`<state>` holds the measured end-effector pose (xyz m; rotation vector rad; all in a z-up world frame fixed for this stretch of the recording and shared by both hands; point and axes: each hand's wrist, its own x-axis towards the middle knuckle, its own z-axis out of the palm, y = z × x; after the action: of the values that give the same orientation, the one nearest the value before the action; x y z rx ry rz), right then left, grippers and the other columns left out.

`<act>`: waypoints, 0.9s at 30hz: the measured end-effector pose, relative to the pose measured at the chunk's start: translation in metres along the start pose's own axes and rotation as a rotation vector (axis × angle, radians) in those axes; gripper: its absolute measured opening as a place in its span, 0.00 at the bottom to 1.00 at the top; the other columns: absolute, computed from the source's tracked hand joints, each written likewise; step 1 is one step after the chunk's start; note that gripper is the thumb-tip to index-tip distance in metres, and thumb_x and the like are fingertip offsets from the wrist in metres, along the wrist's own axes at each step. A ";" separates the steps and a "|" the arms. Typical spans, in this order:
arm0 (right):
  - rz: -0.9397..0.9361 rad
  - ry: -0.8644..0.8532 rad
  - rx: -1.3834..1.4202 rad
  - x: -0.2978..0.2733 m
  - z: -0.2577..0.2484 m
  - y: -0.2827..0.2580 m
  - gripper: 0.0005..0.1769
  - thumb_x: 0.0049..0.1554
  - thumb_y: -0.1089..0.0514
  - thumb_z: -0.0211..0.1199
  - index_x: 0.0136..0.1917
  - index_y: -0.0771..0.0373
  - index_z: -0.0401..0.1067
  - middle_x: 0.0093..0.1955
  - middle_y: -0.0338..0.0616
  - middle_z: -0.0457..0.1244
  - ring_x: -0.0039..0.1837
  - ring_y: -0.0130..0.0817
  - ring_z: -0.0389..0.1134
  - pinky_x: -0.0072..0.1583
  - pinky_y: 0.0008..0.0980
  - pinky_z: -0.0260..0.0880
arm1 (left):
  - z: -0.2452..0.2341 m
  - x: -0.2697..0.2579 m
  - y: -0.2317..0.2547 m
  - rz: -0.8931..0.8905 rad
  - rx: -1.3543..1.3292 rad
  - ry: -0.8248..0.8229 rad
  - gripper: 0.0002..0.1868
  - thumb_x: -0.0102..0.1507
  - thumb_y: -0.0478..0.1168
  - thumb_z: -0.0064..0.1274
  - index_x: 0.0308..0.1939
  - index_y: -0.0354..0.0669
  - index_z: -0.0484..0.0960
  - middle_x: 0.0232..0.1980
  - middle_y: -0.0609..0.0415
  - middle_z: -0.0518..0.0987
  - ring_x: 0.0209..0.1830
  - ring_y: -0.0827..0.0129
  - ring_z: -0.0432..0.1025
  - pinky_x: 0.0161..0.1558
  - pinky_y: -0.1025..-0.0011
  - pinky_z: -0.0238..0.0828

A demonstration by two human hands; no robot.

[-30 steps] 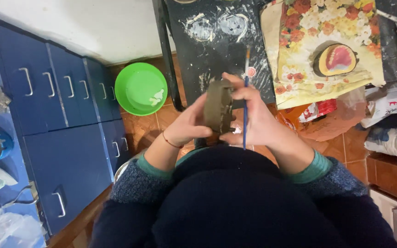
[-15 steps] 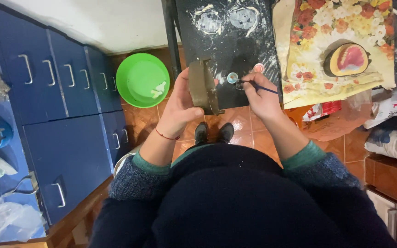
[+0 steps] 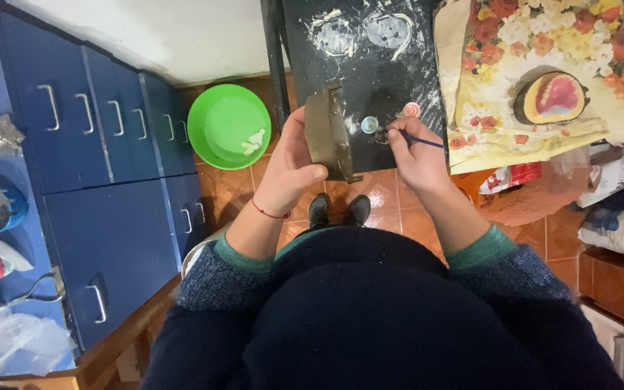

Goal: The recorder is preparing, cleaning, and painting a dental mold for dentures in a dental laboratory setting.

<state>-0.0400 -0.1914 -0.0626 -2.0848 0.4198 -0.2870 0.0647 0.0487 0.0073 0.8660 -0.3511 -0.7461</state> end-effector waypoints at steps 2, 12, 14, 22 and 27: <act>0.035 0.005 0.251 0.000 0.005 0.021 0.06 0.68 0.61 0.57 0.52 0.67 0.70 0.47 0.45 0.66 0.49 0.32 0.69 0.55 0.31 0.70 | 0.001 0.000 0.000 -0.015 -0.002 0.013 0.55 0.55 0.49 0.74 0.77 0.38 0.56 0.72 0.51 0.67 0.76 0.62 0.62 0.77 0.61 0.58; 0.351 0.056 1.108 0.004 -0.031 -0.027 0.13 0.70 0.53 0.51 0.52 0.65 0.68 0.46 0.49 0.70 0.47 0.37 0.71 0.51 0.36 0.72 | -0.002 0.005 -0.008 -0.020 -0.013 0.048 0.51 0.56 0.52 0.72 0.75 0.35 0.61 0.69 0.50 0.72 0.72 0.64 0.66 0.75 0.64 0.60; 0.143 -0.013 1.134 0.001 -0.040 -0.053 0.13 0.70 0.53 0.53 0.53 0.65 0.69 0.47 0.50 0.70 0.48 0.38 0.71 0.54 0.36 0.72 | 0.003 0.005 -0.003 -0.047 -0.002 0.011 0.51 0.56 0.52 0.73 0.74 0.35 0.61 0.68 0.51 0.72 0.71 0.65 0.67 0.73 0.65 0.62; -0.522 -0.152 0.147 -0.006 -0.068 -0.133 0.04 0.63 0.65 0.57 0.46 0.67 0.71 0.44 0.50 0.68 0.46 0.42 0.70 0.50 0.36 0.71 | 0.011 0.002 0.003 -0.080 0.018 -0.108 0.53 0.56 0.52 0.73 0.76 0.35 0.60 0.67 0.51 0.73 0.67 0.66 0.70 0.69 0.65 0.69; -0.685 -0.106 0.047 -0.009 -0.067 -0.146 0.02 0.60 0.68 0.58 0.46 0.66 0.71 0.45 0.50 0.68 0.48 0.44 0.71 0.49 0.37 0.72 | 0.014 -0.001 0.005 -0.094 -0.003 -0.144 0.53 0.56 0.52 0.74 0.76 0.35 0.61 0.69 0.52 0.72 0.68 0.67 0.69 0.70 0.65 0.68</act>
<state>-0.0464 -0.1687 0.0969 -2.1266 -0.3787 -0.5731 0.0586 0.0436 0.0199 0.8318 -0.4391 -0.8992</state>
